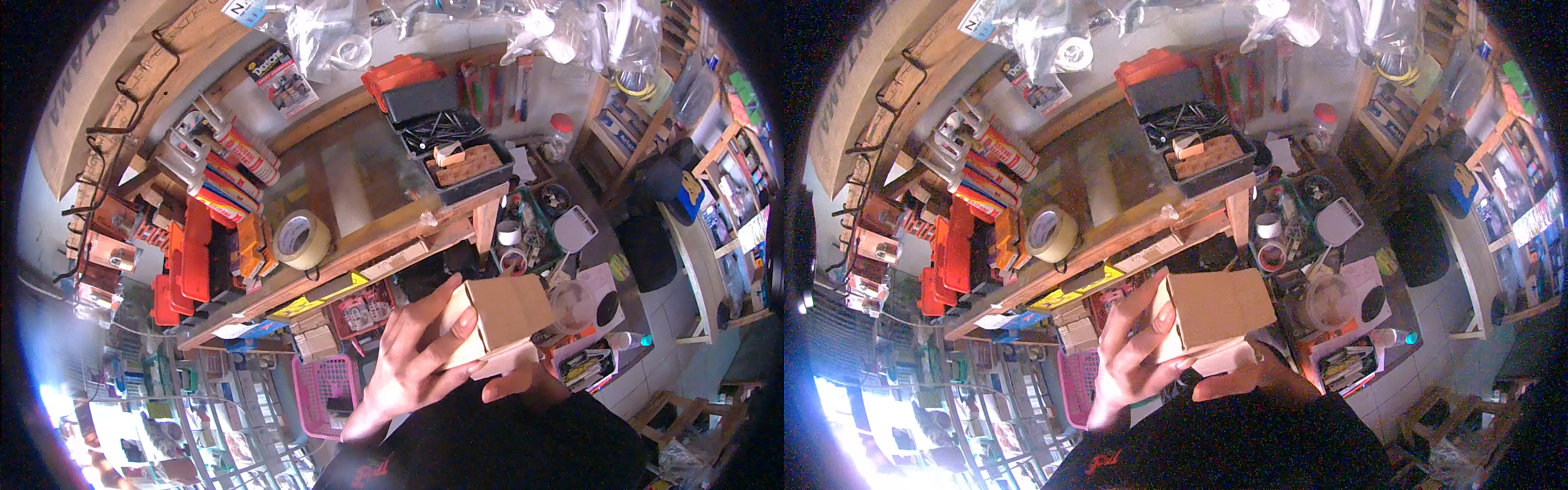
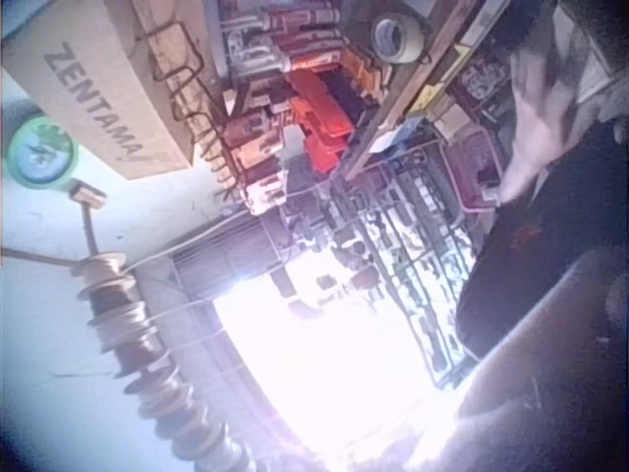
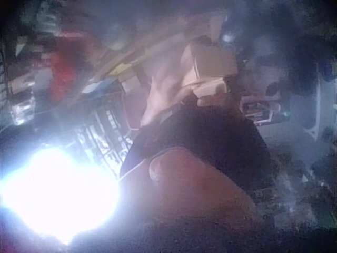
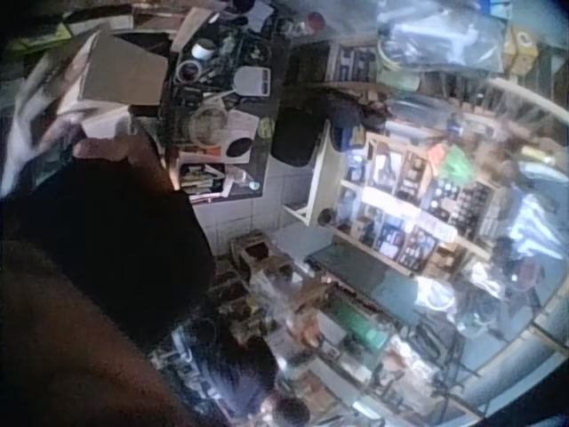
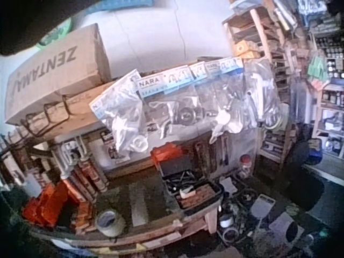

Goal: The person assembles a small cardboard box by hand at a workbench. They fold the flaps of the cardboard into place to form the base and then use a roll of tape to secure the edges.

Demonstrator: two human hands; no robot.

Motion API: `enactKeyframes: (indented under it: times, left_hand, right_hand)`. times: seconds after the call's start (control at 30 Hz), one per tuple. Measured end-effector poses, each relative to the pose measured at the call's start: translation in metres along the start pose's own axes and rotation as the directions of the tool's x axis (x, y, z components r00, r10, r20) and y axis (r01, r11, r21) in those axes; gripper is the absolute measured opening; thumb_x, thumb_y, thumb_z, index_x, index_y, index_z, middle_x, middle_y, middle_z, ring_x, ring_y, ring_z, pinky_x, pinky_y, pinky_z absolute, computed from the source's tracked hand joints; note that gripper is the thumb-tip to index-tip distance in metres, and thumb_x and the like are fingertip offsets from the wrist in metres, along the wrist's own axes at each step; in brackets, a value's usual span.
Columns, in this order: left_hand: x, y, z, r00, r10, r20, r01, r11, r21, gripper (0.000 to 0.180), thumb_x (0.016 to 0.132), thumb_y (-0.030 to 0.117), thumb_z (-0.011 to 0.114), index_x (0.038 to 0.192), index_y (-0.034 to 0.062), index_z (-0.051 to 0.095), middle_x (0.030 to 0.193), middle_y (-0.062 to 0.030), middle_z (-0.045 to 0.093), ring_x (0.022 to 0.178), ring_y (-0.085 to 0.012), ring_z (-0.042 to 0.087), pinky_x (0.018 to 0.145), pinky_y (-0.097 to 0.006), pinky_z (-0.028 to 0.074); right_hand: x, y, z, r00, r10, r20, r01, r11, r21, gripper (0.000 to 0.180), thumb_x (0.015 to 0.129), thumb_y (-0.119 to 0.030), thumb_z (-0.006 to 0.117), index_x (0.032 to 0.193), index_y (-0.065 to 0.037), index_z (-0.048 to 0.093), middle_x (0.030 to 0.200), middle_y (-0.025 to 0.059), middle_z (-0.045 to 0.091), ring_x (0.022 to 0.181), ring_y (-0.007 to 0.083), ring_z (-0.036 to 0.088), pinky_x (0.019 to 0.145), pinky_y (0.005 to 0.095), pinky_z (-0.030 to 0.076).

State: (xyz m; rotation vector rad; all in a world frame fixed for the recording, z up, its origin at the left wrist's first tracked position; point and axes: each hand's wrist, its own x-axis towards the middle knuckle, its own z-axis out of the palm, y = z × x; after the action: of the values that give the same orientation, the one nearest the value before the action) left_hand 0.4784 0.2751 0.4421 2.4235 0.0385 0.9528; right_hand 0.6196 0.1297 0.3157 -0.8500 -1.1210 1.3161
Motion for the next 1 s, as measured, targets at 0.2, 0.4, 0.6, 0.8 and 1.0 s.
enactKeyframes:
  times: [0.2,0.4,0.6,0.8,1.0]
  left_hand:
    - [-0.009,-0.006,-0.006,0.999,0.038,-0.005,-0.038,0.999,0.022,0.063,0.076,0.029,0.081,0.133,0.0136,0.059,0.135,-0.0275,0.052,0.104,-0.0333,0.064,0.081,-0.042,0.053]
    - [-0.005,-0.006,-0.009,0.997,0.062,-0.035,-0.062,0.998,0.004,0.062,0.076,0.031,0.080,0.132,0.0135,0.059,0.133,-0.0286,0.055,0.102,-0.0341,0.065,0.080,-0.041,0.052]
    - [-0.005,-0.006,-0.006,0.995,0.096,-0.038,-0.097,0.995,-0.039,0.062,0.075,0.033,0.080,0.130,0.0119,0.060,0.131,-0.0316,0.055,0.099,-0.0341,0.066,0.080,-0.041,0.051]
    - [-0.007,-0.003,-0.018,0.995,0.089,0.049,-0.090,0.996,0.010,0.059,0.076,0.036,0.079,0.128,0.0155,0.062,0.135,-0.0299,0.053,0.096,-0.0313,0.066,0.081,-0.041,0.051]
    - [-0.020,-0.014,-0.027,0.993,0.052,0.106,-0.046,0.997,-0.064,0.056,0.082,0.036,0.074,0.132,0.0145,0.061,0.137,-0.0296,0.052,0.101,-0.0335,0.066,0.087,-0.041,0.049]
  right_hand:
    - [-0.003,0.010,-0.001,1.000,0.027,0.009,-0.027,0.999,-0.028,0.079,0.073,-0.038,0.085,0.136,-0.008,0.049,0.133,0.0084,0.056,0.118,0.0225,0.056,0.097,0.0363,0.047]
    - [0.003,0.007,0.004,0.993,-0.107,0.045,0.111,0.989,-0.097,0.071,0.077,-0.040,0.082,0.133,-0.007,0.051,0.129,0.0095,0.059,0.115,0.0230,0.057,0.094,0.0366,0.048]
    - [0.002,0.002,0.009,0.997,-0.065,0.041,0.068,0.993,-0.092,0.067,0.079,-0.038,0.080,0.131,-0.006,0.052,0.126,0.0102,0.059,0.114,0.0225,0.057,0.093,0.0363,0.048]
    - [0.003,-0.005,0.014,0.998,-0.047,0.038,0.050,0.994,-0.094,0.063,0.082,-0.036,0.078,0.130,-0.005,0.052,0.123,0.0108,0.060,0.113,0.0221,0.057,0.093,0.0360,0.048]
    - [0.008,-0.018,0.025,1.000,-0.009,0.010,0.010,0.997,-0.074,0.059,0.084,-0.035,0.076,0.128,-0.004,0.053,0.120,0.0115,0.060,0.113,0.0217,0.057,0.092,0.0356,0.048]
